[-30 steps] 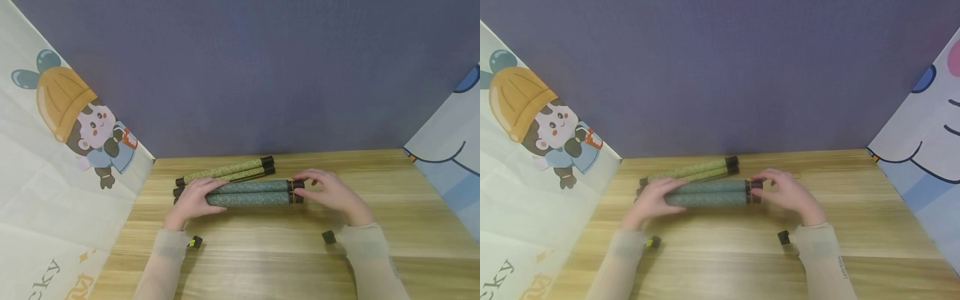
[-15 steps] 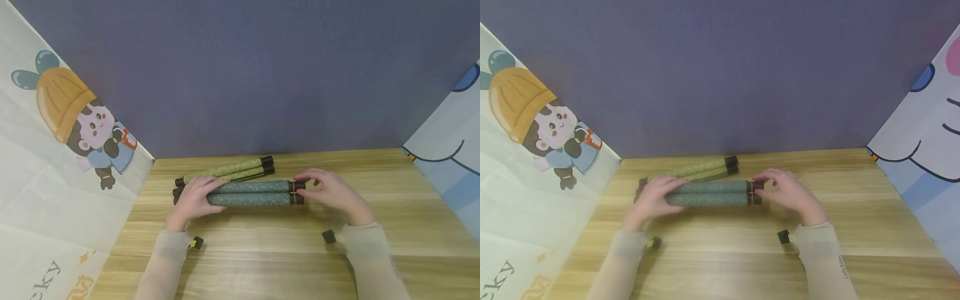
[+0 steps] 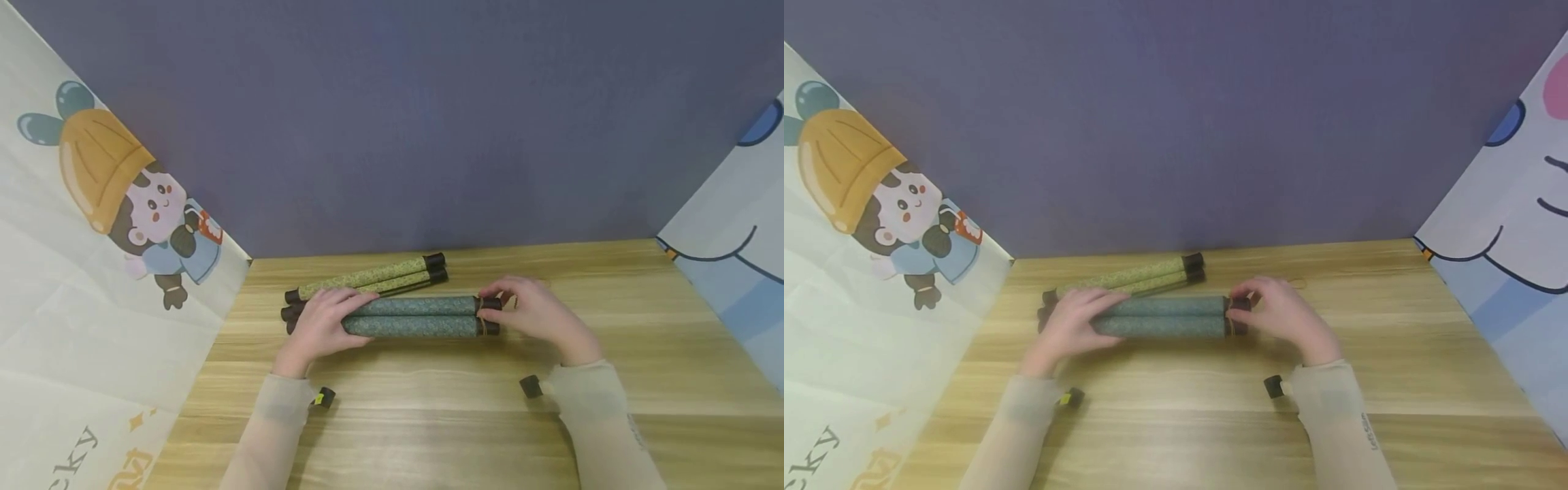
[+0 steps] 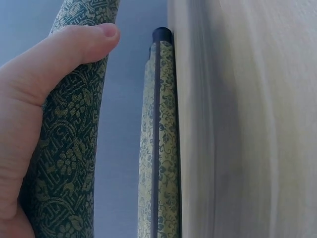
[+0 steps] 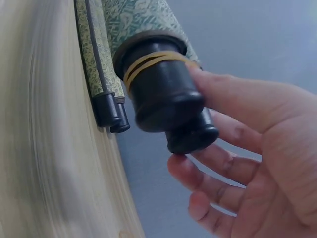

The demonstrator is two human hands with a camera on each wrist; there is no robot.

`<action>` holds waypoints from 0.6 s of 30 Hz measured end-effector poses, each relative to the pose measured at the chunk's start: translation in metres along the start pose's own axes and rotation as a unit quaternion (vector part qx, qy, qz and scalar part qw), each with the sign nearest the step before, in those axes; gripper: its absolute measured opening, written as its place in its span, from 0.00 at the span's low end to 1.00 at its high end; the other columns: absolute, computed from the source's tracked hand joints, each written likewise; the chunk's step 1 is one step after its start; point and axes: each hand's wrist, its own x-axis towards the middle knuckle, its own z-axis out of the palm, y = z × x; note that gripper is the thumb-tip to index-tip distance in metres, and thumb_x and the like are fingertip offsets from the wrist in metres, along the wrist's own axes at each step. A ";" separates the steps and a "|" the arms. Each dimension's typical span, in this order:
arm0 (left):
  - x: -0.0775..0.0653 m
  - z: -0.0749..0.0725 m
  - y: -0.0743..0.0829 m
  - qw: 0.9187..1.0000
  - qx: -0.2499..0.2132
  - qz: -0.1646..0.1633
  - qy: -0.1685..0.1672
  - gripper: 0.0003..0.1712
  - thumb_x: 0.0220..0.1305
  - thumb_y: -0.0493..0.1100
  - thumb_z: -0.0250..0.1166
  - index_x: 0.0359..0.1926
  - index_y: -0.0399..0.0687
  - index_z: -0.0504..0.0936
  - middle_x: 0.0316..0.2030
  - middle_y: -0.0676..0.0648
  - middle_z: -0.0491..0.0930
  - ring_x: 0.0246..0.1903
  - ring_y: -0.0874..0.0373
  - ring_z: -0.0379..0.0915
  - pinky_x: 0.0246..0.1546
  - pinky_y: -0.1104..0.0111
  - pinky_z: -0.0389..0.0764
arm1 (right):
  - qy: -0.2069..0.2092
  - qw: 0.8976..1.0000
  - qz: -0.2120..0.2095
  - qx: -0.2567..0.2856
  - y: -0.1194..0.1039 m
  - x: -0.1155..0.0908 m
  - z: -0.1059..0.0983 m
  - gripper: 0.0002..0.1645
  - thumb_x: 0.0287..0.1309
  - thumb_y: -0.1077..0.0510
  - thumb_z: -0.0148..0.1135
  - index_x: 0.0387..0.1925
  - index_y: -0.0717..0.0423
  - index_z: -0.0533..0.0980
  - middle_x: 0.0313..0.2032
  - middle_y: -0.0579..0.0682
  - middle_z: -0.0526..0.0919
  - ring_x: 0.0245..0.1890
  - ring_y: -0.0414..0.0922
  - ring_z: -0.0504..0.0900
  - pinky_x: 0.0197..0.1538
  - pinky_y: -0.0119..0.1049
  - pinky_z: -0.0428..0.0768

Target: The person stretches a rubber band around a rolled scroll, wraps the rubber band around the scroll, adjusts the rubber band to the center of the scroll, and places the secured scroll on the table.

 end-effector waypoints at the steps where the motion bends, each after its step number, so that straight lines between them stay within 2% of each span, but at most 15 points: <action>1: 0.000 0.000 0.000 1.000 -0.001 -0.001 -0.002 0.53 0.44 0.60 0.91 0.73 0.60 0.82 0.56 0.48 0.87 0.54 0.46 0.85 0.64 0.35 0.78 | 0.001 1.000 -0.004 -0.003 0.000 0.000 0.000 0.22 0.67 0.49 0.79 0.58 0.55 0.87 0.52 0.49 0.90 0.44 0.44 0.84 0.38 0.40 0.81; 5: 0.000 -0.001 0.001 1.000 -0.001 -0.009 -0.021 0.53 0.45 0.58 0.91 0.74 0.60 0.81 0.57 0.48 0.87 0.55 0.45 0.85 0.65 0.33 0.77 | 0.016 1.000 -0.018 -0.015 0.000 0.001 0.002 0.22 0.67 0.48 0.79 0.55 0.55 0.88 0.50 0.49 0.90 0.43 0.44 0.84 0.40 0.41 0.80; 12: 0.001 -0.004 0.003 0.998 0.008 -0.020 -0.055 0.54 0.46 0.53 0.91 0.76 0.60 0.79 0.60 0.47 0.85 0.57 0.44 0.83 0.67 0.34 0.75 | 0.064 0.998 -0.016 -0.019 -0.002 0.002 0.003 0.18 0.63 0.47 0.82 0.49 0.51 0.88 0.42 0.44 0.89 0.41 0.48 0.85 0.40 0.44 0.78; 18: 0.003 -0.007 0.007 0.998 0.027 -0.009 -0.058 0.55 0.46 0.52 0.92 0.77 0.59 0.79 0.60 0.46 0.85 0.58 0.43 0.83 0.66 0.33 0.76 | 0.088 0.995 -0.040 -0.014 -0.004 0.002 0.003 0.10 0.63 0.51 0.82 0.41 0.44 0.87 0.37 0.38 0.87 0.39 0.41 0.83 0.42 0.44 0.79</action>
